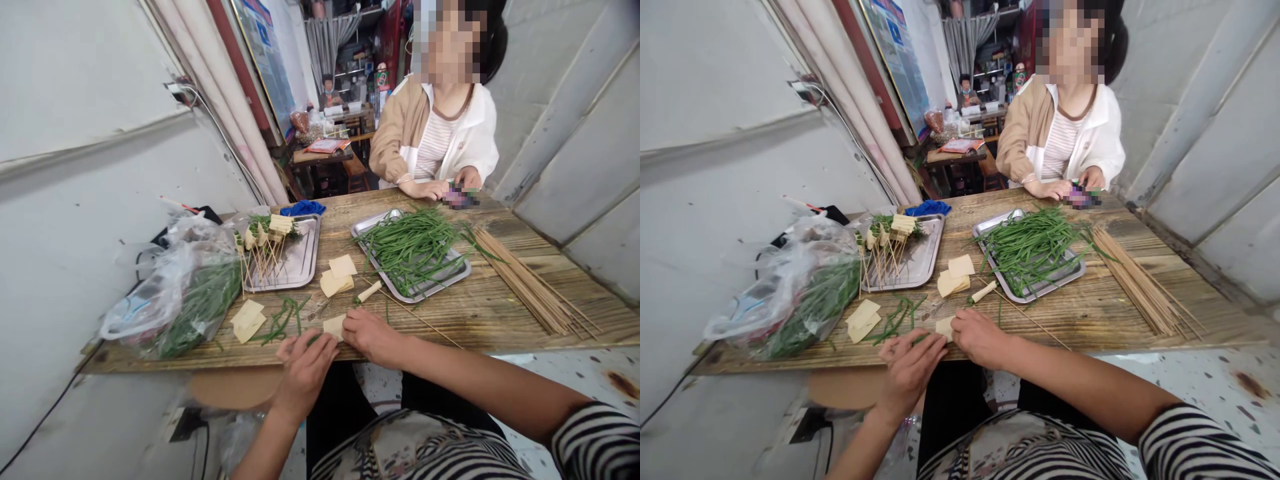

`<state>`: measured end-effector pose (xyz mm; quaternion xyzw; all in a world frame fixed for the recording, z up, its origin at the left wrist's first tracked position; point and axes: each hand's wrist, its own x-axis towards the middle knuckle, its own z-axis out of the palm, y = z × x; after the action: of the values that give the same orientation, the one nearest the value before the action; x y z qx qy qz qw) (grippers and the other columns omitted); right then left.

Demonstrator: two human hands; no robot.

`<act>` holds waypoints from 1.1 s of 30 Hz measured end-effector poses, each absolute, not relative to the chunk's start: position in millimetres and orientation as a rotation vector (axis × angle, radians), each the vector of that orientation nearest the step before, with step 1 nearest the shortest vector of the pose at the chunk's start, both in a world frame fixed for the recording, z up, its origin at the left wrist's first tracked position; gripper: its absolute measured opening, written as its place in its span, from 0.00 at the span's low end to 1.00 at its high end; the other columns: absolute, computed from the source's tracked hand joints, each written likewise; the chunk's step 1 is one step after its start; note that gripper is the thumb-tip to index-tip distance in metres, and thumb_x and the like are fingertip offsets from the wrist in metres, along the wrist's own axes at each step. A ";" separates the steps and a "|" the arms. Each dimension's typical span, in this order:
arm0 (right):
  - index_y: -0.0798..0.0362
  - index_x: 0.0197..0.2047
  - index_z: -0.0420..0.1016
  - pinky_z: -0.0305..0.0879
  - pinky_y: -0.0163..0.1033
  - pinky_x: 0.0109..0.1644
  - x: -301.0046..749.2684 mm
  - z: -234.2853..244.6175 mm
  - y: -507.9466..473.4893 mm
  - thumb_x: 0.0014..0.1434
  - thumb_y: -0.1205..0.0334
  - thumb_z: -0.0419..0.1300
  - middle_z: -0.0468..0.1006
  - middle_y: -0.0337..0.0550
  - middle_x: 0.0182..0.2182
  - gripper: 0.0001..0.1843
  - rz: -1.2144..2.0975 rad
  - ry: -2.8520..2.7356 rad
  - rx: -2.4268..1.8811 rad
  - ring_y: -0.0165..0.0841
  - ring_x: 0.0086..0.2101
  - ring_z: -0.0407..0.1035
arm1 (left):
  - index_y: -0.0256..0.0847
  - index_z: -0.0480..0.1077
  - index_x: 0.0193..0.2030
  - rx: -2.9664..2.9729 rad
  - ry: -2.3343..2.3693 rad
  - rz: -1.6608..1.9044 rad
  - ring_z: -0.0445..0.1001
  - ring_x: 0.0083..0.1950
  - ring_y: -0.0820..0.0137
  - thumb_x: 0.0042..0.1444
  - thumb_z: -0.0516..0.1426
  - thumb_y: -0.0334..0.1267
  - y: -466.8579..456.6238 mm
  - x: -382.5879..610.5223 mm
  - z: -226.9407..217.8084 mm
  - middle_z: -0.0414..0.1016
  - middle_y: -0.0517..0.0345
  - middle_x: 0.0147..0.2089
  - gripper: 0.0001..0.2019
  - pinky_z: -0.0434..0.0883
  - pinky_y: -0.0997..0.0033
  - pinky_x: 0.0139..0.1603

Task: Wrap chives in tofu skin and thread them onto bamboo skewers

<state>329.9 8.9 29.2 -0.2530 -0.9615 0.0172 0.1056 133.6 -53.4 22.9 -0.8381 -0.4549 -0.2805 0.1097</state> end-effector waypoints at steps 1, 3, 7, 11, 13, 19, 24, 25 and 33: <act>0.57 0.33 0.70 0.49 0.41 0.39 329.4 28.7 9.1 0.64 0.63 0.52 0.68 0.44 0.32 0.10 0.058 -2.830 -0.753 0.35 0.37 0.55 | 0.46 0.71 0.49 -2.468 -1.342 -0.768 0.69 0.50 0.65 0.59 0.55 0.34 -54.3 135.3 22.6 0.78 0.59 0.44 0.12 0.59 0.61 0.53; 0.57 0.32 0.71 0.49 0.41 0.38 329.2 27.1 9.5 0.64 0.62 0.51 0.67 0.44 0.31 0.12 0.068 -2.815 -0.755 0.34 0.36 0.55 | 0.46 0.72 0.48 -2.473 -1.392 -0.697 0.69 0.50 0.66 0.60 0.54 0.34 -54.3 138.4 21.5 0.78 0.59 0.43 0.11 0.57 0.61 0.53; 0.56 0.30 0.70 0.49 0.41 0.38 330.1 21.8 9.7 0.65 0.62 0.49 0.66 0.43 0.30 0.14 0.064 -2.756 -0.752 0.34 0.35 0.54 | 0.49 0.72 0.45 -2.469 -1.463 -0.670 0.69 0.50 0.66 0.61 0.53 0.34 -50.0 141.2 19.8 0.77 0.60 0.42 0.10 0.55 0.60 0.54; 0.56 0.30 0.70 0.50 0.40 0.38 330.7 15.9 9.2 0.65 0.62 0.49 0.66 0.43 0.30 0.15 0.062 -2.693 -0.779 0.34 0.35 0.55 | 0.48 0.73 0.41 -2.446 -1.466 -0.758 0.69 0.51 0.65 0.61 0.53 0.35 -47.1 141.8 19.5 0.77 0.60 0.42 0.08 0.53 0.60 0.53; 0.56 0.30 0.70 0.50 0.40 0.38 330.8 13.9 9.0 0.65 0.62 0.49 0.66 0.43 0.30 0.15 0.067 -2.684 -0.785 0.34 0.35 0.55 | 0.47 0.72 0.42 -2.490 -1.471 -0.744 0.69 0.49 0.66 0.61 0.53 0.34 -47.3 142.1 20.6 0.77 0.60 0.40 0.08 0.53 0.60 0.52; 0.56 0.32 0.72 0.51 0.39 0.38 332.7 17.6 8.0 0.65 0.60 0.50 0.68 0.44 0.32 0.14 0.091 -2.688 -0.806 0.34 0.36 0.57 | 0.45 0.74 0.39 -2.596 -1.549 -0.723 0.68 0.45 0.66 0.61 0.52 0.32 -42.8 144.7 31.2 0.77 0.57 0.36 0.10 0.56 0.61 0.46; 0.56 0.28 0.72 0.51 0.37 0.34 331.1 25.2 15.7 0.64 0.61 0.51 0.67 0.42 0.28 0.15 0.118 -2.740 -0.765 0.32 0.33 0.57 | 0.46 0.76 0.32 -2.631 -1.664 -0.731 0.68 0.41 0.65 0.60 0.52 0.36 -34.5 146.0 40.2 0.77 0.57 0.33 0.11 0.57 0.59 0.44; 0.55 0.26 0.72 0.51 0.37 0.33 330.3 26.5 18.2 0.64 0.61 0.52 0.67 0.42 0.27 0.16 0.135 -2.759 -0.755 0.32 0.31 0.56 | 0.47 0.77 0.33 -2.644 -1.686 -0.725 0.68 0.41 0.65 0.60 0.53 0.37 -33.2 145.8 41.5 0.77 0.57 0.33 0.11 0.57 0.59 0.44; 0.56 0.23 0.71 0.49 0.35 0.31 330.0 32.7 23.6 0.62 0.61 0.54 0.69 0.43 0.27 0.17 0.239 -2.720 -0.751 0.31 0.31 0.58 | 0.48 0.78 0.30 -2.783 -1.885 -0.700 0.69 0.40 0.65 0.56 0.56 0.39 -21.2 141.8 52.9 0.76 0.57 0.33 0.09 0.62 0.64 0.41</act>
<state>330.0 23.6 32.7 -0.2622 -0.9490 0.0832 0.1544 141.8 -21.2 52.9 -0.8019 -0.5432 -0.2016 -0.1455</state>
